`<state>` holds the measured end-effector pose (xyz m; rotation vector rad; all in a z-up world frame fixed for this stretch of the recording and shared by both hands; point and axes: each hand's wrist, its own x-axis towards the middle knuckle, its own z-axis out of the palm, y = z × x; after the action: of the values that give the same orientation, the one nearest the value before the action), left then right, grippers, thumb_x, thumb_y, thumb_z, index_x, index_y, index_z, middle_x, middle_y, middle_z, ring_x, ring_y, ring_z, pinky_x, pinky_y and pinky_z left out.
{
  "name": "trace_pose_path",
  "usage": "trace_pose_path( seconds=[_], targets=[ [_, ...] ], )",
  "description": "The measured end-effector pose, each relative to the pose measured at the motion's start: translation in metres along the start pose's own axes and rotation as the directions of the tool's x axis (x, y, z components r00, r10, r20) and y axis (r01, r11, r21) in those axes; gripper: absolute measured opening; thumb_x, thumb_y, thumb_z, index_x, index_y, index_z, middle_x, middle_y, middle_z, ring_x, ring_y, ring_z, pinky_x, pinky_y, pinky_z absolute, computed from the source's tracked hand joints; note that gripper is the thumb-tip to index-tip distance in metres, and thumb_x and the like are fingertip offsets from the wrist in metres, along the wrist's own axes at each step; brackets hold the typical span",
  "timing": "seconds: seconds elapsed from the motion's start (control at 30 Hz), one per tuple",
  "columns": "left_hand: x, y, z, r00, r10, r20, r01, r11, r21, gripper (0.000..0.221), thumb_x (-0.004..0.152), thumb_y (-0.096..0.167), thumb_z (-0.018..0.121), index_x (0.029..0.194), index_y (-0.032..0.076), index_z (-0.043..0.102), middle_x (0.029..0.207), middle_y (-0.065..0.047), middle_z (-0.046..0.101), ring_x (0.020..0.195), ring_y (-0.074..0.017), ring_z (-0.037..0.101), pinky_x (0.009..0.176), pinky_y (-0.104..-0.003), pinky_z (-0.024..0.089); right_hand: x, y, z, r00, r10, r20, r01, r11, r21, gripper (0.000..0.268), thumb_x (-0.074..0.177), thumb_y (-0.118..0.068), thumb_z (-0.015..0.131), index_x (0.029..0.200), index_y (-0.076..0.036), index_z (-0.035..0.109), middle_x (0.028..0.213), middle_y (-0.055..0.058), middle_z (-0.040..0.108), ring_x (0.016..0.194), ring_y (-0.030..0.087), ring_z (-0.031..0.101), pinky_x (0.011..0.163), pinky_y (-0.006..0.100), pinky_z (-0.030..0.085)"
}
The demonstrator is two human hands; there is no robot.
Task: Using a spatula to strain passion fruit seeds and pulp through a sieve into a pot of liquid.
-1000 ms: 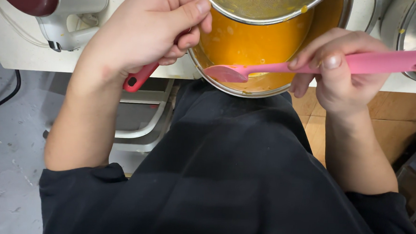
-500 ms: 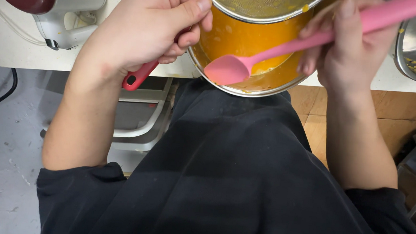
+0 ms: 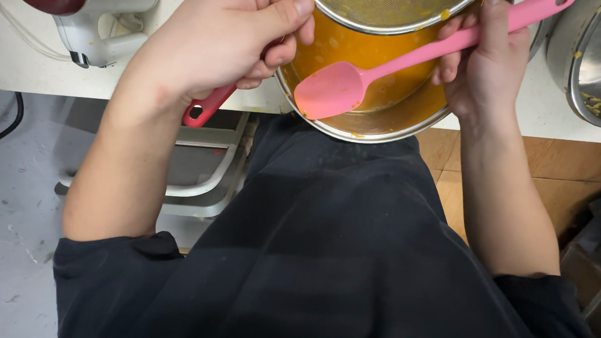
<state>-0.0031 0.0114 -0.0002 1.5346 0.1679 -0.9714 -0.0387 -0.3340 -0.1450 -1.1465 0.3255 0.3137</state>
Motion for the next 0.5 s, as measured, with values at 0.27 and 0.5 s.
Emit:
trace_pose_path(
  seconds=[0.27, 0.5],
  targets=[
    [0.003, -0.006, -0.005, 0.999, 0.008, 0.046, -0.003, 0.993, -0.118, 0.028, 0.110, 0.024, 0.048, 0.091, 0.007, 0.058, 0.063, 0.004, 0.049, 0.045, -0.0037, 0.035, 0.039, -0.022, 0.028, -0.003, 0.001, -0.010, 0.997, 0.041, -0.061, -0.034, 0.993, 0.110, 0.035, 0.121, -0.029, 0.050, 0.098, -0.003, 0.053, 0.087, 0.019, 0.067, 0.047, 0.018, 0.047, 0.042, 0.031, 0.042],
    [0.007, -0.011, -0.007, 0.999, 0.033, 0.018, -0.030, 0.986, -0.163, 0.029, 0.108, 0.025, 0.050, 0.090, 0.004, 0.060, 0.060, 0.004, 0.047, 0.043, -0.0043, 0.035, 0.038, -0.023, 0.028, -0.054, -0.086, -0.019, 0.987, -0.049, -0.155, 0.115, 0.883, 0.454, 0.038, 0.120, -0.028, 0.041, 0.092, -0.006, 0.057, 0.074, 0.011, 0.059, 0.037, 0.010, 0.034, 0.033, 0.024, 0.024]
  ],
)
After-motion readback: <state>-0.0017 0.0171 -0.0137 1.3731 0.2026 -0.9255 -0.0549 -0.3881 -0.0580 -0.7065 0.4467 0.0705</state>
